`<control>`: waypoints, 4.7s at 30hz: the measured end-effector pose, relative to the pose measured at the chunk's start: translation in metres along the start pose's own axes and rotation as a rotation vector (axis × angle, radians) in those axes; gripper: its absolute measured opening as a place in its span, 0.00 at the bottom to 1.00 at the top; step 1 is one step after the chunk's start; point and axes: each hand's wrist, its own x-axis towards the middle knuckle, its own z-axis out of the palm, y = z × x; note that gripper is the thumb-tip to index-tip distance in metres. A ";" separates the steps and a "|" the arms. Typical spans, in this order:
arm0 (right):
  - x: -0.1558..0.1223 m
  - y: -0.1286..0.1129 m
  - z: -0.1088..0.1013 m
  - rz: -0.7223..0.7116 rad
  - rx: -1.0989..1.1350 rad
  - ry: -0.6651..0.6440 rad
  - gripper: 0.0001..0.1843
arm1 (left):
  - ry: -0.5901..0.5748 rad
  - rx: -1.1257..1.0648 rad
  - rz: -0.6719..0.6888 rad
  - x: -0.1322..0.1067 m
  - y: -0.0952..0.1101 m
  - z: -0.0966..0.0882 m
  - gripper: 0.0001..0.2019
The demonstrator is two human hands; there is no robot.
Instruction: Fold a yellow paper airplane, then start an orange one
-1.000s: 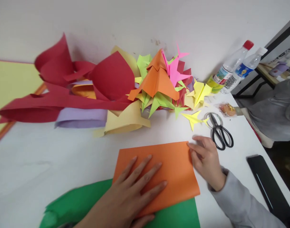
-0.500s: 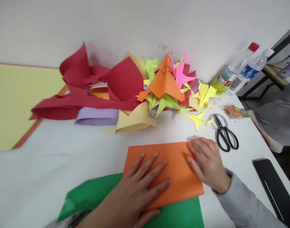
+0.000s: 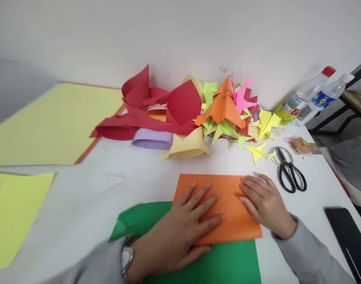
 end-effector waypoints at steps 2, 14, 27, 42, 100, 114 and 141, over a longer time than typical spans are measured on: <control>0.000 0.000 0.001 -0.002 -0.006 0.009 0.10 | 0.016 0.001 0.004 -0.001 0.000 0.001 0.29; 0.000 -0.003 0.001 0.009 -0.051 0.085 0.06 | 0.022 0.122 0.042 0.000 -0.001 -0.001 0.28; -0.001 -0.007 -0.002 0.090 0.004 0.144 0.04 | 0.153 0.139 0.045 -0.004 -0.005 0.009 0.30; 0.001 -0.016 -0.005 0.213 0.131 0.213 0.08 | 0.181 0.220 0.066 -0.004 -0.007 0.016 0.31; -0.012 -0.017 0.005 0.772 0.626 0.079 0.12 | 0.094 0.311 0.147 -0.001 -0.011 0.011 0.31; -0.011 -0.016 0.002 0.837 0.668 0.005 0.11 | 0.089 0.291 0.142 -0.002 -0.013 0.012 0.31; -0.010 -0.019 0.003 0.897 0.542 0.006 0.11 | 0.110 0.358 0.160 0.004 -0.009 0.008 0.34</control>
